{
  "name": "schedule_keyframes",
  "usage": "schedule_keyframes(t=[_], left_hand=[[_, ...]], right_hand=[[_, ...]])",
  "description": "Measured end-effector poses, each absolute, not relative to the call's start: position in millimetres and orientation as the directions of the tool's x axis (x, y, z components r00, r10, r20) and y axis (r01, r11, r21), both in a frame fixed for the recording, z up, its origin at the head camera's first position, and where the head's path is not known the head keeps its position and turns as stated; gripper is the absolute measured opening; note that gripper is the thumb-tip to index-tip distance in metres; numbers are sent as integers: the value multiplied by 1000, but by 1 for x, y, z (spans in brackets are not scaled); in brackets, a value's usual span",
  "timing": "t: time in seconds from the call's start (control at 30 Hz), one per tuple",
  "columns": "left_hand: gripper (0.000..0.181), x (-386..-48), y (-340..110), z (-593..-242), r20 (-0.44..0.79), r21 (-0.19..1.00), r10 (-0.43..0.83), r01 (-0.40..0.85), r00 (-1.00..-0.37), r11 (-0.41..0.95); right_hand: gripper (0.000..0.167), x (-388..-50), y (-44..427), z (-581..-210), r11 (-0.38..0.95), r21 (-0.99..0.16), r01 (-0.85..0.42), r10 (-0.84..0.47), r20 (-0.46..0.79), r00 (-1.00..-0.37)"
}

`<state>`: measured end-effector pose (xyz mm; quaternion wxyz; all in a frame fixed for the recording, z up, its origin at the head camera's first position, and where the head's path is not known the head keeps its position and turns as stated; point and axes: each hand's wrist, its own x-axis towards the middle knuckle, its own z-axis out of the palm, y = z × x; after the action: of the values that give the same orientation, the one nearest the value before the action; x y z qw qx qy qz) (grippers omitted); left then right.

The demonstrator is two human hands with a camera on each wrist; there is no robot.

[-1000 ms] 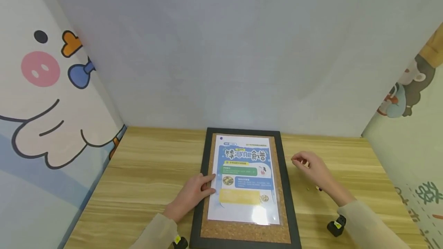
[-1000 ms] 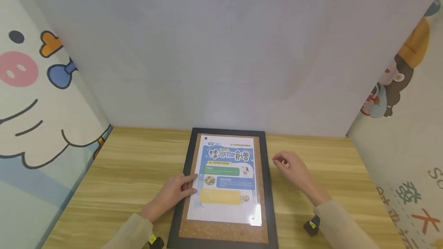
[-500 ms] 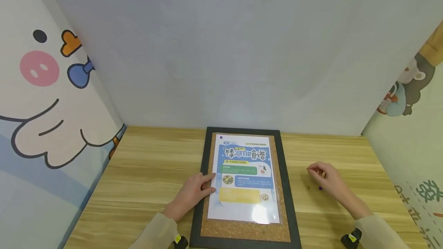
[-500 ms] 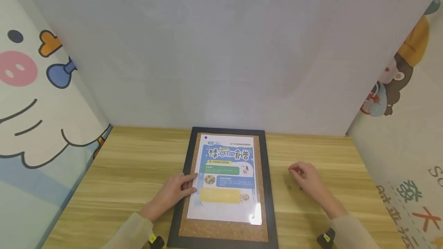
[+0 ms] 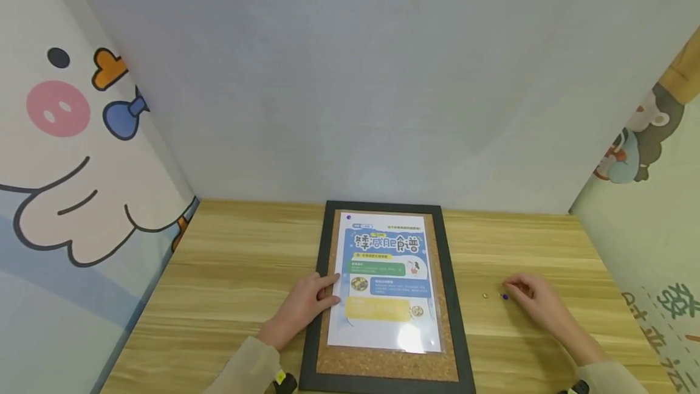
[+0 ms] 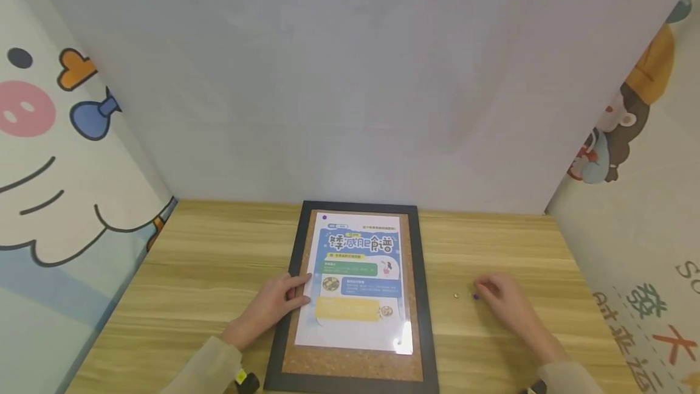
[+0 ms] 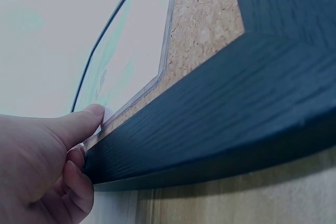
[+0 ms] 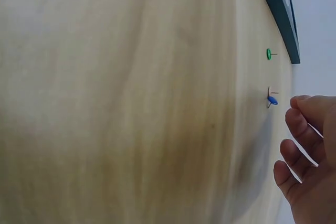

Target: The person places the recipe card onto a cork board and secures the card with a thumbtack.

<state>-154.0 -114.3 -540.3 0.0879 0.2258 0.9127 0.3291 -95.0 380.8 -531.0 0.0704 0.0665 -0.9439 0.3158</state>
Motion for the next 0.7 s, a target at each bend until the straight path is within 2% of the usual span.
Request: schedule_keyframes(t=[0.3,0.7], left_hand=[[52,-156,-114,-541,-24,629,464,347,-886,696],[51,-154,-114,-539,-29,631,459,340,-888,697]], right_hand=[[7,-88,387,-541,799,-587,-131,-67,129,-989],[4,-87,384,-546,802,-586,-114,-38,141,-989]])
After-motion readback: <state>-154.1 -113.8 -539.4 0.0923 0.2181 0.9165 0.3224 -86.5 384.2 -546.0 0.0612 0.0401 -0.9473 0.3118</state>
